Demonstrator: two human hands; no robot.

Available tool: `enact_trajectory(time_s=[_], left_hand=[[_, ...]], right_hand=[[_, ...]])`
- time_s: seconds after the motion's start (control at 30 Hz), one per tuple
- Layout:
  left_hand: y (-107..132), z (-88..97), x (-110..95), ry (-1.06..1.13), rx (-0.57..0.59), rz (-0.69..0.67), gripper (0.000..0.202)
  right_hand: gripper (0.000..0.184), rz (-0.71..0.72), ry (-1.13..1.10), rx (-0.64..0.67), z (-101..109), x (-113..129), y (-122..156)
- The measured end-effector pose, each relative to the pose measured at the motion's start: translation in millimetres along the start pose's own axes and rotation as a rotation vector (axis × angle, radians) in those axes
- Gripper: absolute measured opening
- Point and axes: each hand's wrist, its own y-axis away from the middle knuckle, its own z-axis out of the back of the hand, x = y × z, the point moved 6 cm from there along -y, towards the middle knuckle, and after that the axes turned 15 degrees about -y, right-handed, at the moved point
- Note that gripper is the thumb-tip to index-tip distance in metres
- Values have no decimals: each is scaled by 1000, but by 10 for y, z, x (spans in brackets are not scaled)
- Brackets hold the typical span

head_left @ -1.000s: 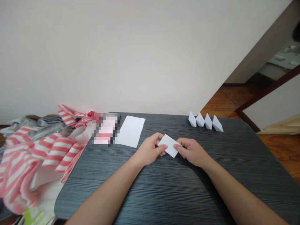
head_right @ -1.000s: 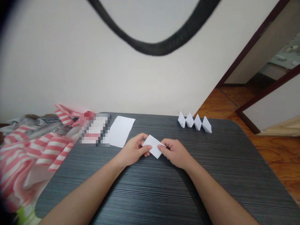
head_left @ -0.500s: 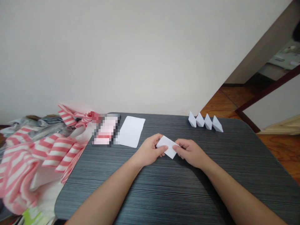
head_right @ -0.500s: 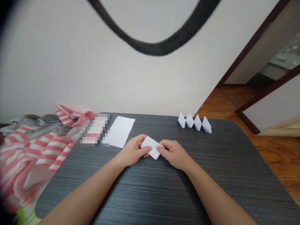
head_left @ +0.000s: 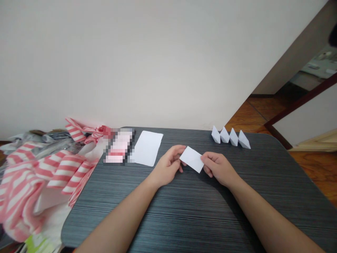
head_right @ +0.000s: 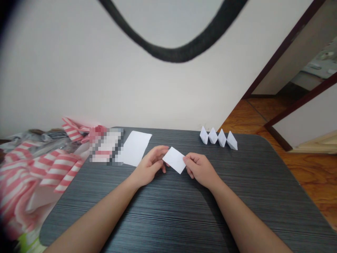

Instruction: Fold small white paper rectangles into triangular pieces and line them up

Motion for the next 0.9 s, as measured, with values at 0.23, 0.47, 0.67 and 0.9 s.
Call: enact_trajectory(time_s=[0.23, 0.47, 0.67, 0.9], left_hand=[[39, -24, -124, -394, -16, -194, 44], [3, 4, -133, -480, -18, -202, 24], [5, 50, -119, -506, -27, 27, 32], [6, 38, -140, -447, -26, 58, 27]], right_hand=[[33, -98, -192, 45, -47, -121, 19], [35, -124, -98, 170, -130, -82, 44], [23, -2, -41, 138, -107, 19, 31], [26, 39, 146, 89, -122, 82, 23]])
